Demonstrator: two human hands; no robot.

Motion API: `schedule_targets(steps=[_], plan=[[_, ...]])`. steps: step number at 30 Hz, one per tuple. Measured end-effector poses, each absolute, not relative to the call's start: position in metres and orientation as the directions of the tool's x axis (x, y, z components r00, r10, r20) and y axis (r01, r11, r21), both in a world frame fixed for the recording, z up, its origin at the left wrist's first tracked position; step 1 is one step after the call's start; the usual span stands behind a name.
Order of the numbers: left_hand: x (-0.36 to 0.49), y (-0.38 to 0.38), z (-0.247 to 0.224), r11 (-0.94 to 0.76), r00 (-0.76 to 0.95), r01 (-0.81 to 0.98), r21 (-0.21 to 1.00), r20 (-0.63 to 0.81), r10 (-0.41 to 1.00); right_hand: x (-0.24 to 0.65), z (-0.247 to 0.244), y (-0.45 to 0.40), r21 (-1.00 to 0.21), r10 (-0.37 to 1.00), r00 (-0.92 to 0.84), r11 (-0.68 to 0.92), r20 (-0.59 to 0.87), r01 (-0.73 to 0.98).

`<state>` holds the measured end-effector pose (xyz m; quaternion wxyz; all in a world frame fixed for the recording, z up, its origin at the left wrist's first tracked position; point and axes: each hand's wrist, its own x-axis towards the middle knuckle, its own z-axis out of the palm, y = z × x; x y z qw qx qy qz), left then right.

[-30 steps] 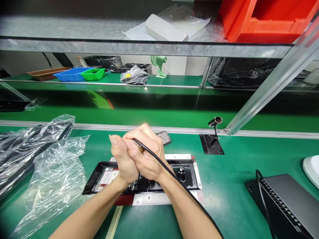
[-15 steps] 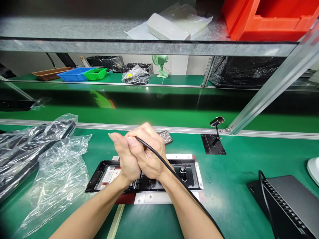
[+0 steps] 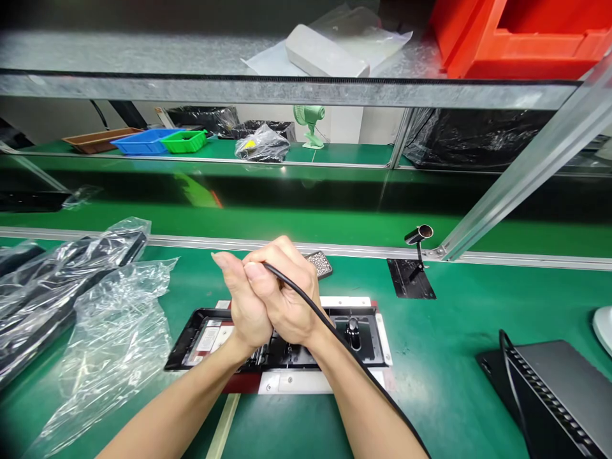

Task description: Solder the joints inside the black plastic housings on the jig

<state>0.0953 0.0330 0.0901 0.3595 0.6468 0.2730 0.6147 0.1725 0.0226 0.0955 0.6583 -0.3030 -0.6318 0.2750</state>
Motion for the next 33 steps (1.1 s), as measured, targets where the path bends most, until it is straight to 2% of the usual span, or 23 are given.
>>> schedule_targets(steps=[4, 10, 27, 33], plan=[[0.0960, 0.0326, 0.0931, -0.591, 0.089, -0.095, 0.801, 0.598, 0.796, 0.1727, 0.0951, 0.0224, -0.741, 0.740, 0.042, 0.671, 0.671, 0.018], [0.0954, 0.0322, 0.0926, -0.565, 0.046, -0.012, 0.825, 0.565, 0.824, 0.1728, 0.0951, 0.0232, -0.739, 0.737, 0.052, 0.673, 0.673, 0.024], [0.0946, 0.0336, 0.0912, -0.531, 0.090, -0.074, 0.844, 0.536, 0.840, 0.1726, 0.0945, 0.0237, -0.756, 0.754, 0.059, 0.651, 0.655, 0.069], [0.0947, 0.0342, 0.0931, -0.575, 0.088, -0.070, 0.815, 0.579, 0.811, 0.1728, 0.0942, 0.0241, -0.741, 0.739, 0.054, 0.670, 0.672, 0.052]])
